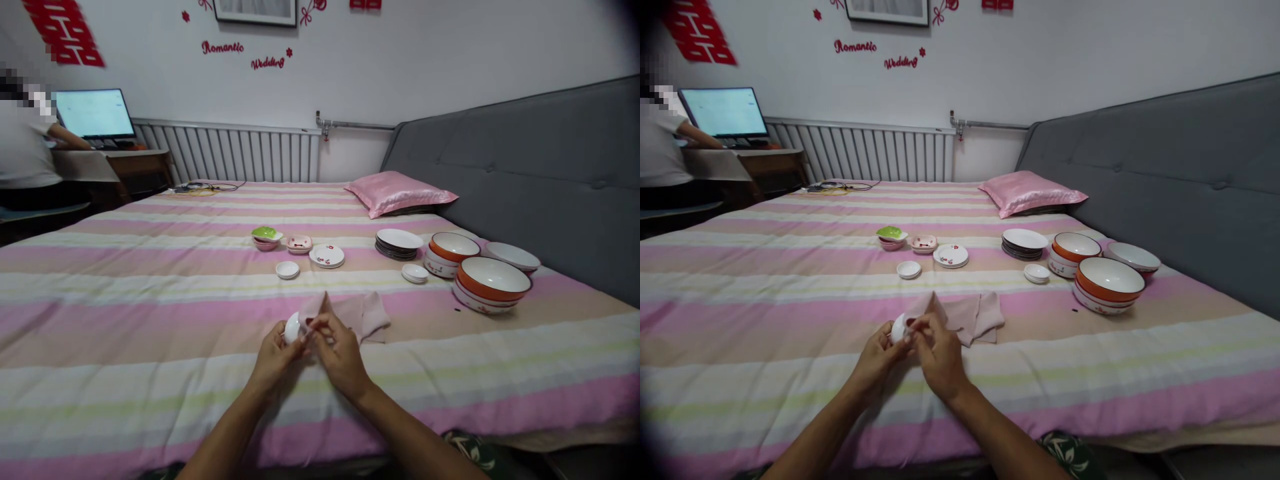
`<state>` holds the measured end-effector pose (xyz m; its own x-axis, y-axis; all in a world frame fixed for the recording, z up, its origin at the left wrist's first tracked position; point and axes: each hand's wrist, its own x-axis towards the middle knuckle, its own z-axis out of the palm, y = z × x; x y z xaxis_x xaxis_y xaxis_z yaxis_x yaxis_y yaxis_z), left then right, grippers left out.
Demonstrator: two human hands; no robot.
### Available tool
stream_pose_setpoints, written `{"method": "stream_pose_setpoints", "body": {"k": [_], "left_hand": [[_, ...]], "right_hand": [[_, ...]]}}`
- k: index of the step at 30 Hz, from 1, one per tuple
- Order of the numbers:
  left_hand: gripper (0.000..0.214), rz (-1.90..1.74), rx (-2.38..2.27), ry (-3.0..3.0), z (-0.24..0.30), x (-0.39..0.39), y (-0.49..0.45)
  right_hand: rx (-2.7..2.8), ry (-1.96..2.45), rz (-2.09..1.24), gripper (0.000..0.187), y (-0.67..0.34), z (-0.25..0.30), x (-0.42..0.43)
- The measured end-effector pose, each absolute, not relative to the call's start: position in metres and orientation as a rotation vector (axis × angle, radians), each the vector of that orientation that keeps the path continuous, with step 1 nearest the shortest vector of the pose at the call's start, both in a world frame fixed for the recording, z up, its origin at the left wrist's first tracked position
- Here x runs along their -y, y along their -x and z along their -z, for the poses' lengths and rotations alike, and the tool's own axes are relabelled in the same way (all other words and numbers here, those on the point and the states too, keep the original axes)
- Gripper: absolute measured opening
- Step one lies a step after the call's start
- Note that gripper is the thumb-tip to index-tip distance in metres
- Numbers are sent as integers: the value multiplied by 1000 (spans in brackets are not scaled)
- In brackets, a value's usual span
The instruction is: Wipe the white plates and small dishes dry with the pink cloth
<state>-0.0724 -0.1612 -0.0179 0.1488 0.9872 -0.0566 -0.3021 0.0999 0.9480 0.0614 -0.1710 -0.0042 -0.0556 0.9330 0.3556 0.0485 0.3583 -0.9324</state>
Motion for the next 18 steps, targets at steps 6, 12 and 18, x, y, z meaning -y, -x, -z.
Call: {"method": "stream_pose_setpoints", "body": {"k": [6,12,18], "left_hand": [[36,-1215,-831,-1084,18,161,73],[38,-1210,-750,-1152,13,164,72],[28,-1131,-813,-1143,12,170,68]], "right_hand": [[1893,969,-485,15,-55,5,181],[1990,917,-198,34,-56,18,175],[2013,951,-58,34,-61,13,174]]}}
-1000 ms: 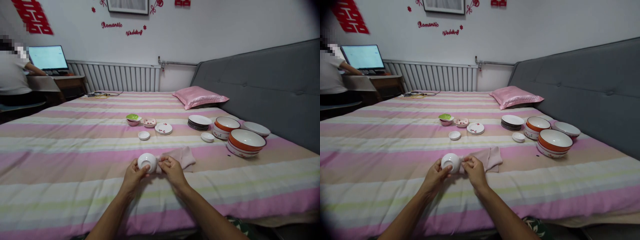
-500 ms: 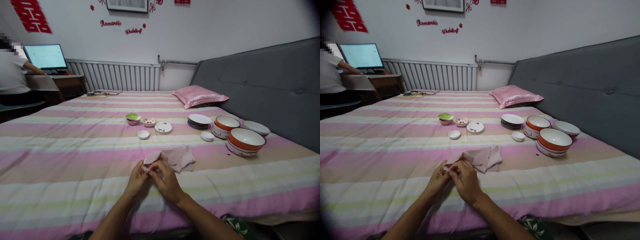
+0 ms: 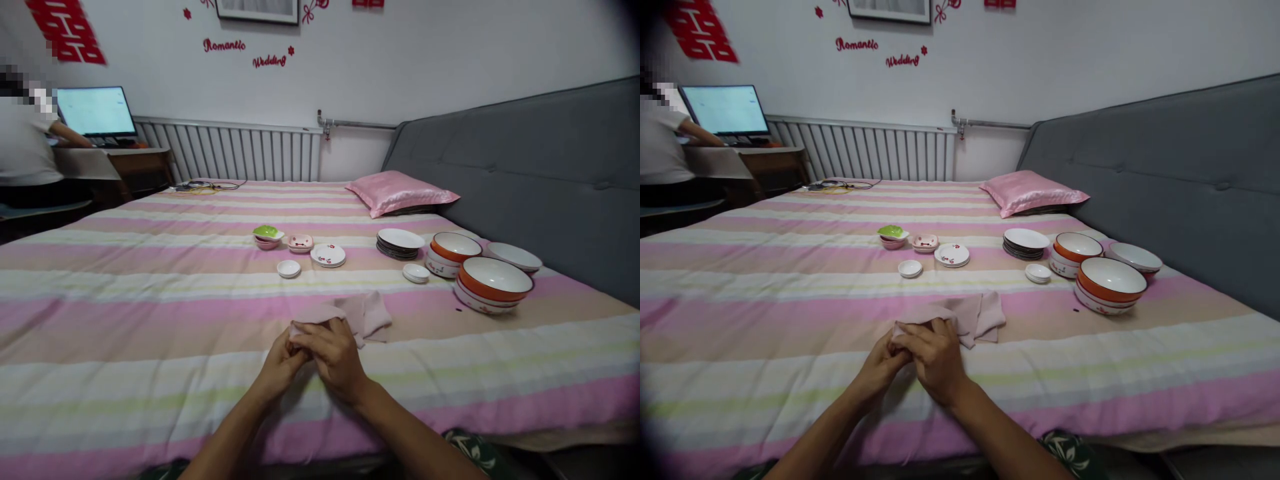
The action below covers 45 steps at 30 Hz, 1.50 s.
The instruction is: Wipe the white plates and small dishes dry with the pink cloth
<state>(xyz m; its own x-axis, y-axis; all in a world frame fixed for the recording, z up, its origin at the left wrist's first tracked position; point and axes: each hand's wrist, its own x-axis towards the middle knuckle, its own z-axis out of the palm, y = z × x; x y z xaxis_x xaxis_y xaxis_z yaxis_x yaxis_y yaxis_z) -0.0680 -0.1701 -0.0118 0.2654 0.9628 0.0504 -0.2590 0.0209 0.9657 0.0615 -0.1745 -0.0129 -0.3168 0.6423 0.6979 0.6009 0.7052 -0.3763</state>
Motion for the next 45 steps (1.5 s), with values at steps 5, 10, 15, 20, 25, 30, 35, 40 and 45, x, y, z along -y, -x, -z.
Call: {"method": "stream_pose_setpoints", "body": {"k": [5,10,15,20,25,30,35,40,45], "left_hand": [[38,-1090,-874,-1154,19,169,69],[42,-1047,-748,-1132,16,170,70],[39,-1068,-636,-1026,6,172,71],[39,-1144,-648,-862,3,170,76],[38,-1183,-563,-725,1,166,80],[39,-1240,-523,-628,-2,164,84],[31,-1288,-510,-538,-2,162,88],[24,-1284,-550,-494,-4,162,90],[23,-1268,-516,-517,-6,163,87]], "right_hand": [[2032,1049,-146,33,-64,4,172],[2008,1053,-275,33,-67,3,168],[1978,1045,-380,38,-69,4,167],[1921,1021,-526,45,-69,7,166],[1898,1048,-584,55,-66,12,169],[1937,1054,-510,60,-61,17,171],[2036,1030,-274,62,-56,24,173],[2215,947,-87,64,-56,25,175],[2270,906,32,66,-60,20,172]]}}
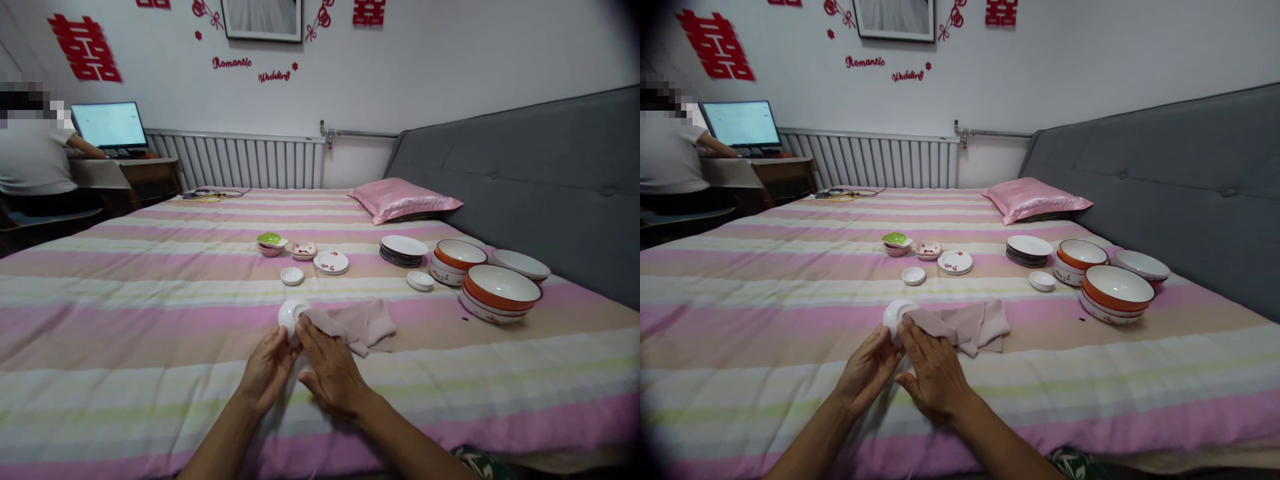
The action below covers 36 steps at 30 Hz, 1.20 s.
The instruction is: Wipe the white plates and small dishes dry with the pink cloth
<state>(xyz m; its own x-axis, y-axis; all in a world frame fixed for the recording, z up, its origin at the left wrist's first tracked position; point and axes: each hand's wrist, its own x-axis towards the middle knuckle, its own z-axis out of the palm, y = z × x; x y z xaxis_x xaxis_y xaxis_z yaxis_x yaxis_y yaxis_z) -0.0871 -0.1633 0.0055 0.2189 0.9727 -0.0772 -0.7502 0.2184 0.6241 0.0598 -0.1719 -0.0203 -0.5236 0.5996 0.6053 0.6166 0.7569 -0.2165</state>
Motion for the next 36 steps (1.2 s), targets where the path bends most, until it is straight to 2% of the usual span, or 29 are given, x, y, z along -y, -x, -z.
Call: {"method": "stream_pose_setpoints", "body": {"k": [7,10,17,24,36], "left_hand": [[17,-1242,-517,-475,0,164,85],[18,-1223,-501,-483,1,164,85],[24,-1169,-477,-522,-1,165,83],[15,-1160,-449,-602,2,169,76],[32,-1122,-532,-897,8,174,68]], "right_hand": [[2182,765,53,49,-66,21,163],[1981,757,-4,44,-65,21,164],[1659,825,-191,19,-64,14,166],[1738,754,-175,20,-64,14,166],[1638,821,-131,16,-59,11,175]]}}
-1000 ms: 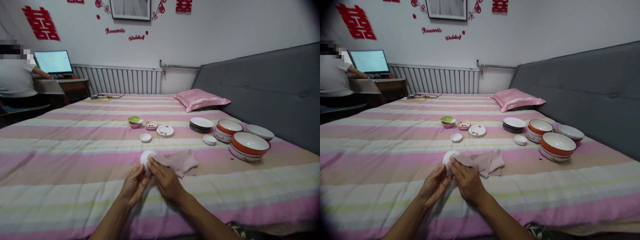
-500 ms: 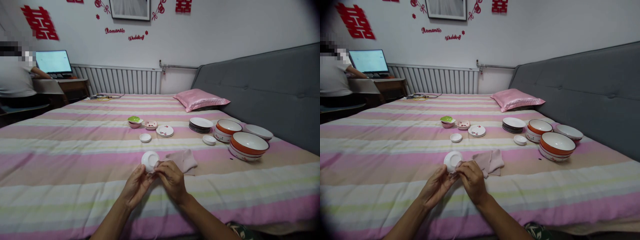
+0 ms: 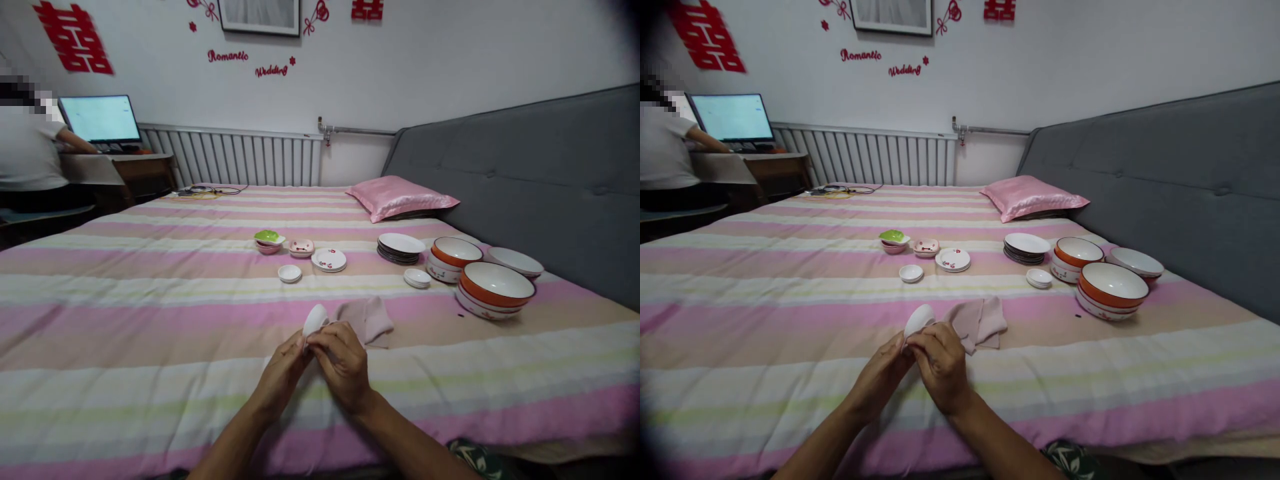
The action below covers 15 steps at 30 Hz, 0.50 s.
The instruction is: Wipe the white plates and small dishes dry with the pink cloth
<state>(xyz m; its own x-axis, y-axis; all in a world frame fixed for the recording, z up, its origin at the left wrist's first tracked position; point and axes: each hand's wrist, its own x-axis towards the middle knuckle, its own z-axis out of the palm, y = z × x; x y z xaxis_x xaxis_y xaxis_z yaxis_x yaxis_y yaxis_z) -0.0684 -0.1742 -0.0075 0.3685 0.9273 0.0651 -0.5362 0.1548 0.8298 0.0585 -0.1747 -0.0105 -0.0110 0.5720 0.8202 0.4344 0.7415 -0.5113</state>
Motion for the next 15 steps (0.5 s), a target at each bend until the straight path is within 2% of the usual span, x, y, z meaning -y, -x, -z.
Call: {"method": "stream_pose_setpoints", "body": {"k": [15], "left_hand": [[31,-1056,-721,-1107,9,174,68]], "right_hand": [[1444,970,-384,6,-57,1,180]]}}
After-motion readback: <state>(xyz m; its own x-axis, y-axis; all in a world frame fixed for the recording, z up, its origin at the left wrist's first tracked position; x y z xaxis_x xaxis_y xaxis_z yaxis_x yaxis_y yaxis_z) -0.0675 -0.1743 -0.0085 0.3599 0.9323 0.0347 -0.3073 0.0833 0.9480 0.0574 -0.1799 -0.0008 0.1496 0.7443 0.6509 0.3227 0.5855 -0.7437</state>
